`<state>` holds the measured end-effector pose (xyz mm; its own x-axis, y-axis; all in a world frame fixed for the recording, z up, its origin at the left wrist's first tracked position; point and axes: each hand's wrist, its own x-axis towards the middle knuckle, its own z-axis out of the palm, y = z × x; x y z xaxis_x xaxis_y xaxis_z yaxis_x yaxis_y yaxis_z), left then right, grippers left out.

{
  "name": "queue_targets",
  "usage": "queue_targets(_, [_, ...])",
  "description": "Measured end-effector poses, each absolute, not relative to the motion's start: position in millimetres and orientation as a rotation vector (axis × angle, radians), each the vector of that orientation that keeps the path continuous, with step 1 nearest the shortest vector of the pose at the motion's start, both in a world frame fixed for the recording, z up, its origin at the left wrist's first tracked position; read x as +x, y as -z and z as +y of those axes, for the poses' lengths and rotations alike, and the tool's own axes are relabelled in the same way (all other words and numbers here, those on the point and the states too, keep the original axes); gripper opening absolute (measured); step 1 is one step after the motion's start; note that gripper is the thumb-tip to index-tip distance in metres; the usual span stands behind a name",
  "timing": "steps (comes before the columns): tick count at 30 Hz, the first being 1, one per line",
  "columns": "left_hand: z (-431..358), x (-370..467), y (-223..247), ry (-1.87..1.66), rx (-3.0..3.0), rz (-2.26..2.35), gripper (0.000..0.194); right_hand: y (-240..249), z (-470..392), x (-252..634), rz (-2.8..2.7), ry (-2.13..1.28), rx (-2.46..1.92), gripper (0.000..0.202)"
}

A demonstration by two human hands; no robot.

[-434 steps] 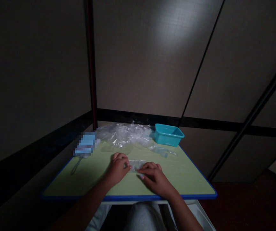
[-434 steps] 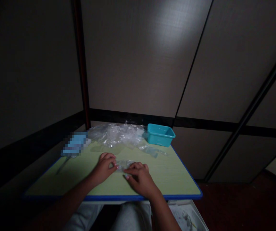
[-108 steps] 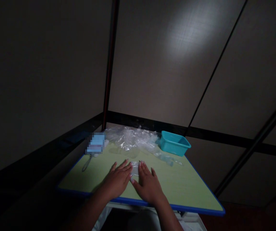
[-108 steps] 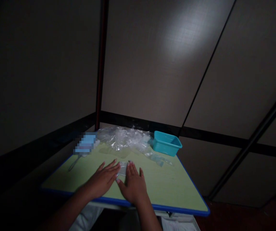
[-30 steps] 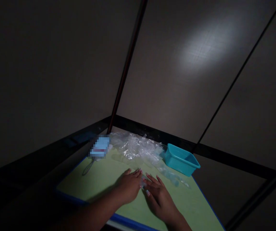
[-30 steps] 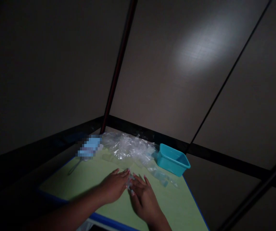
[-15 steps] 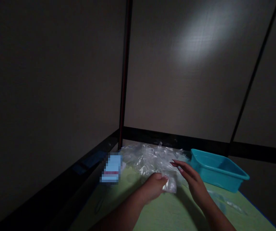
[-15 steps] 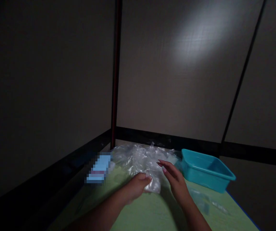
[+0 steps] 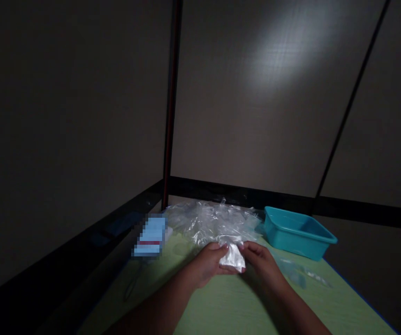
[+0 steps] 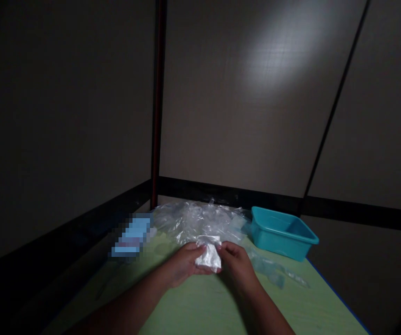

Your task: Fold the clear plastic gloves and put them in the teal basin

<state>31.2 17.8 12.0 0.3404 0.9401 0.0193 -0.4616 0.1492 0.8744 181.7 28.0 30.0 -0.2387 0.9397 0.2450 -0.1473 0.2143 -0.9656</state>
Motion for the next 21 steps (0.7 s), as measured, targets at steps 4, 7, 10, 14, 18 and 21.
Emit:
queue_targets(4, [19.6,28.1,-9.0,-1.117,0.941,0.653,0.026,-21.8,36.3,184.5,-1.419,-1.197,-0.825,0.032])
queue_targets(7, [19.8,27.5,-9.8,-1.099,0.968,0.662,0.031,-18.1,40.5,185.9,-1.48,-1.069,-0.859,0.032])
queue_targets(10, [19.0,26.0,-17.1,-1.149,1.109,0.806,0.034,-15.8,43.2,187.6,-1.518,-1.002,-0.883,0.034])
queue_targets(14, [18.7,22.6,-27.4,-1.208,1.128,0.893,0.04,-11.9,46.1,189.6,-1.542,-0.983,-0.907,0.035])
queue_targets(18, [20.0,20.4,-28.2,-1.244,1.144,0.928,0.043,-9.1,47.4,190.5,-1.557,-0.996,-0.9,0.036])
queue_targets(21, [20.1,19.8,-26.7,-1.254,1.145,0.948,0.041,-10.2,45.7,190.2,-1.535,-1.033,-0.882,0.035])
